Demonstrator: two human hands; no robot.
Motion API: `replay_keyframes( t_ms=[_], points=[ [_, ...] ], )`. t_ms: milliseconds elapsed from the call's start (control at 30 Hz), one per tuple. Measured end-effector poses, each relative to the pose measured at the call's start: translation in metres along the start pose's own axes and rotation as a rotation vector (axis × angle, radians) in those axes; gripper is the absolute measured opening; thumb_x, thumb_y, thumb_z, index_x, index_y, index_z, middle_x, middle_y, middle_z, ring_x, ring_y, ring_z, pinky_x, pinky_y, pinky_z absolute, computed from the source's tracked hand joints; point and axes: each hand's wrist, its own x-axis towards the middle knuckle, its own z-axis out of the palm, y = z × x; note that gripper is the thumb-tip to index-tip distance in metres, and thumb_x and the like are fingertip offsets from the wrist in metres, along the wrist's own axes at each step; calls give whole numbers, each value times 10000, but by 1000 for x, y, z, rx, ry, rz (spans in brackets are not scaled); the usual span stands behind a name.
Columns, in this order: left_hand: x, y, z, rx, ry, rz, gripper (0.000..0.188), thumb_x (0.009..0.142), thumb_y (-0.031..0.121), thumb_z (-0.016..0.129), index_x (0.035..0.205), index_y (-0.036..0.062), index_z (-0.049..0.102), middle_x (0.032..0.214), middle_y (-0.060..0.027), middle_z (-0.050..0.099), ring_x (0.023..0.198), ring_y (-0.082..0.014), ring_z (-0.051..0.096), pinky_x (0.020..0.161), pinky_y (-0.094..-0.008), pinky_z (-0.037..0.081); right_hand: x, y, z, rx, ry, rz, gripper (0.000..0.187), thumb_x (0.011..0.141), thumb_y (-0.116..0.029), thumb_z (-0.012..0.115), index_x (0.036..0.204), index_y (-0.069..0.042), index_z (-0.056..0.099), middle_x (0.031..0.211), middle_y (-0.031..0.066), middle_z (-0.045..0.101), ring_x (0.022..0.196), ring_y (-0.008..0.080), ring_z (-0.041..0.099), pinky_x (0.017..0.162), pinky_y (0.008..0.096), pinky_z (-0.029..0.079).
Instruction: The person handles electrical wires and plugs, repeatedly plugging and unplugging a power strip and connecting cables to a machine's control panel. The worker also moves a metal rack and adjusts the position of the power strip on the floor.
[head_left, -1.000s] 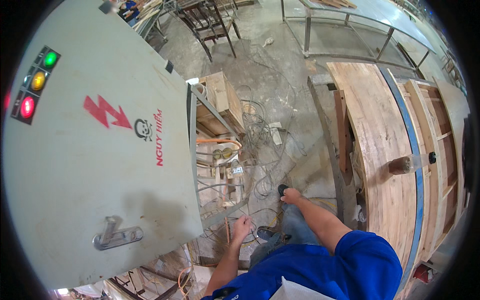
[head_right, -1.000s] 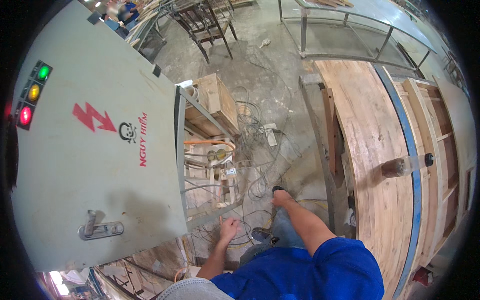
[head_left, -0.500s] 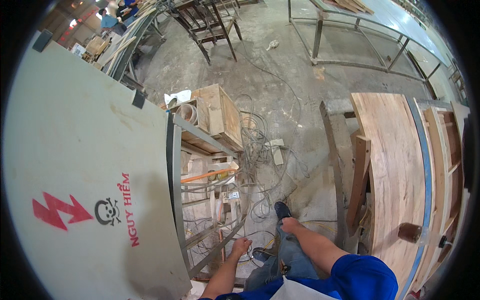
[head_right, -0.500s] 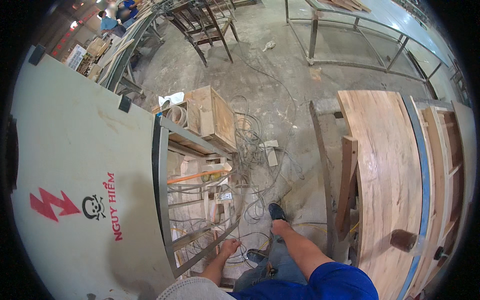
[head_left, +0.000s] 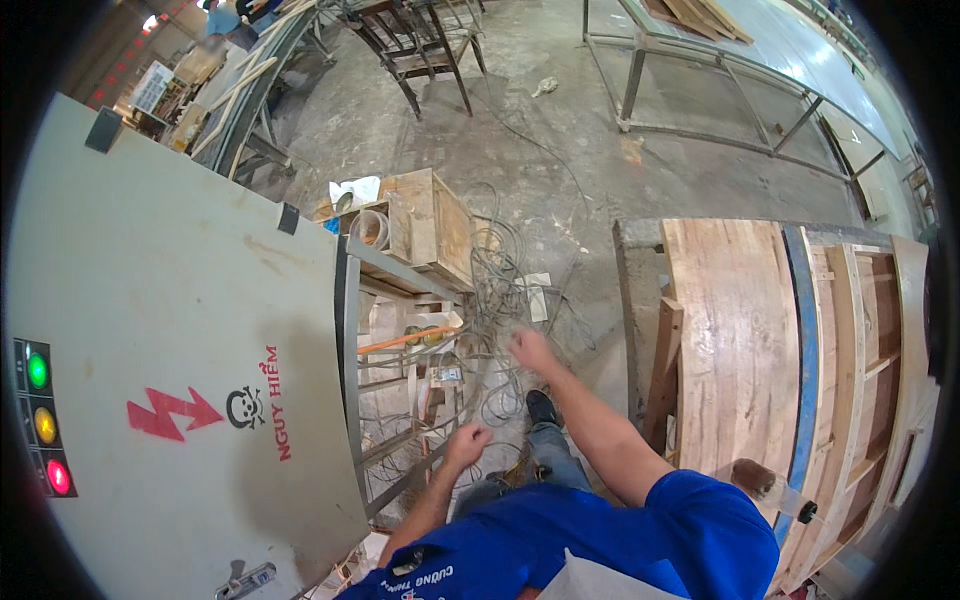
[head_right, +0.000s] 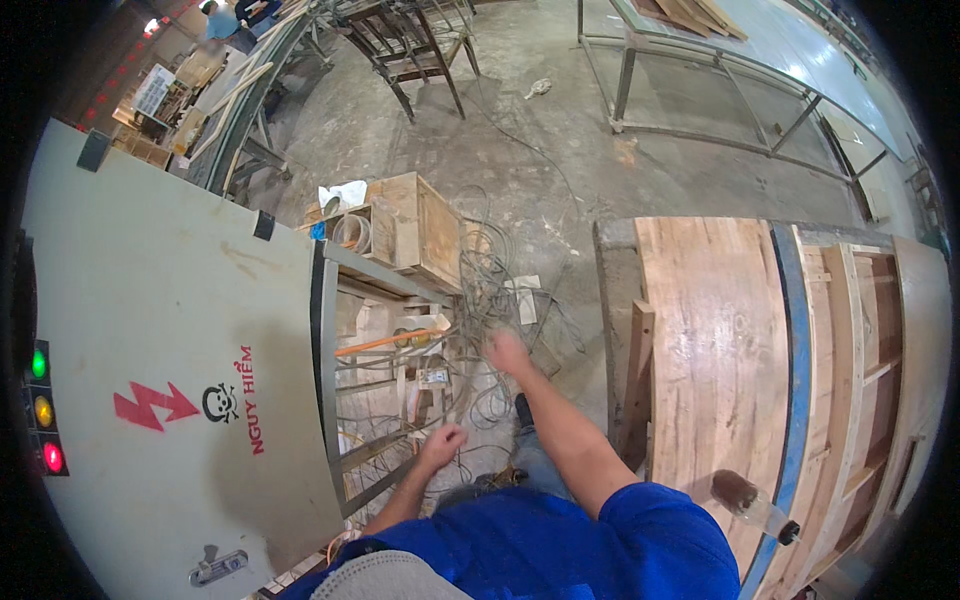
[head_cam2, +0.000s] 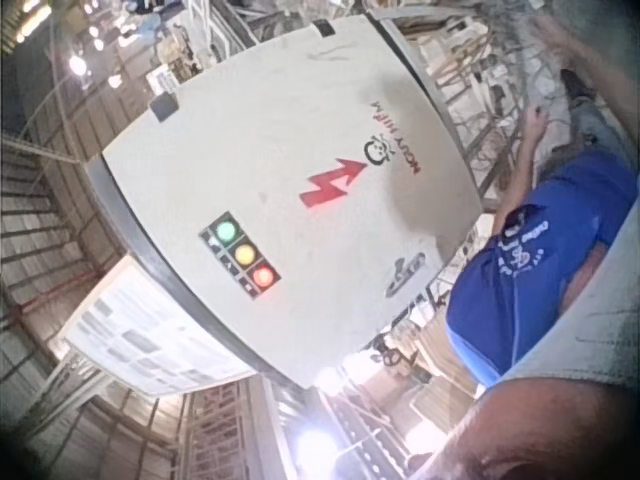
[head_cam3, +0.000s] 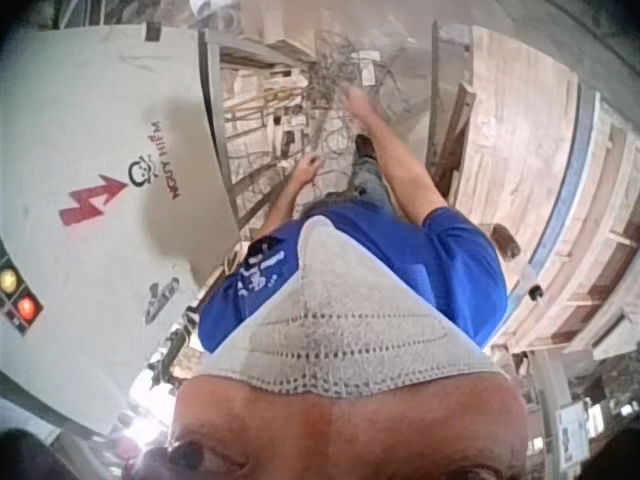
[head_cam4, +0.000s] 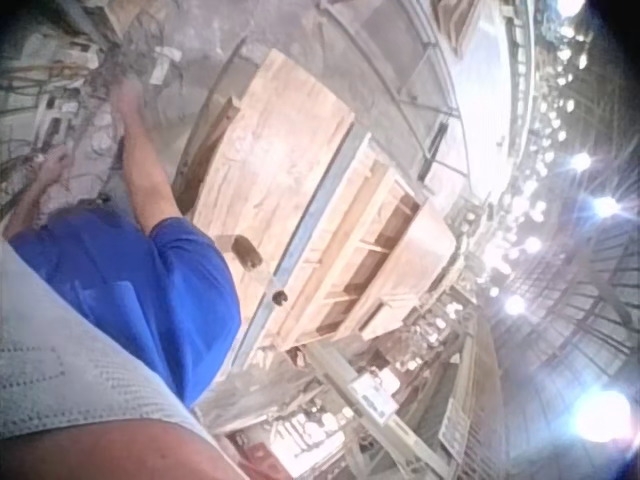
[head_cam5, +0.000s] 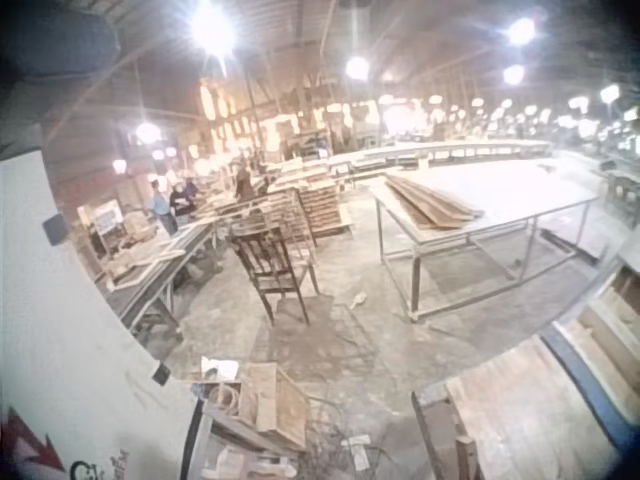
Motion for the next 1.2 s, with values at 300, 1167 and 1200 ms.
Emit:
replay_keyframes(
  t_ms=[300, 1167, 1200],
  points=[
    [57, 170, -73, -191, 134, 267, 158, 978, 161, 632, 998, 15, 690, 880, -16, 678, 850, -91, 602, 778, -267, 489, 111, -133, -323, 160, 901, -40, 324, 848, -295, 668, 1064, -63, 734, 985, 198, 736, 953, 387, 699, 818, 454, 544],
    [500, 355, -259, -108, 205, 385, 176, 962, 179, 638, 916, 11, 663, 832, -43, 706, 805, -119, 669, 769, -299, 539, 116, 14, -467, -630, -408, 322, 659, 900, -602, 650, 1299, -77, 653, 1270, 211, 656, 1211, 400, 600, 1041, 473, 476],
    [524, 356, -266, -126, 187, 355, 178, 962, 186, 639, 935, 12, 668, 836, -45, 707, 806, -121, 665, 763, -301, 534, 110, 16, -462, -605, -332, 345, 624, 899, -577, 663, 1284, -86, 659, 1258, 214, 655, 1205, 401, 600, 1035, 477, 479]
  ],
)
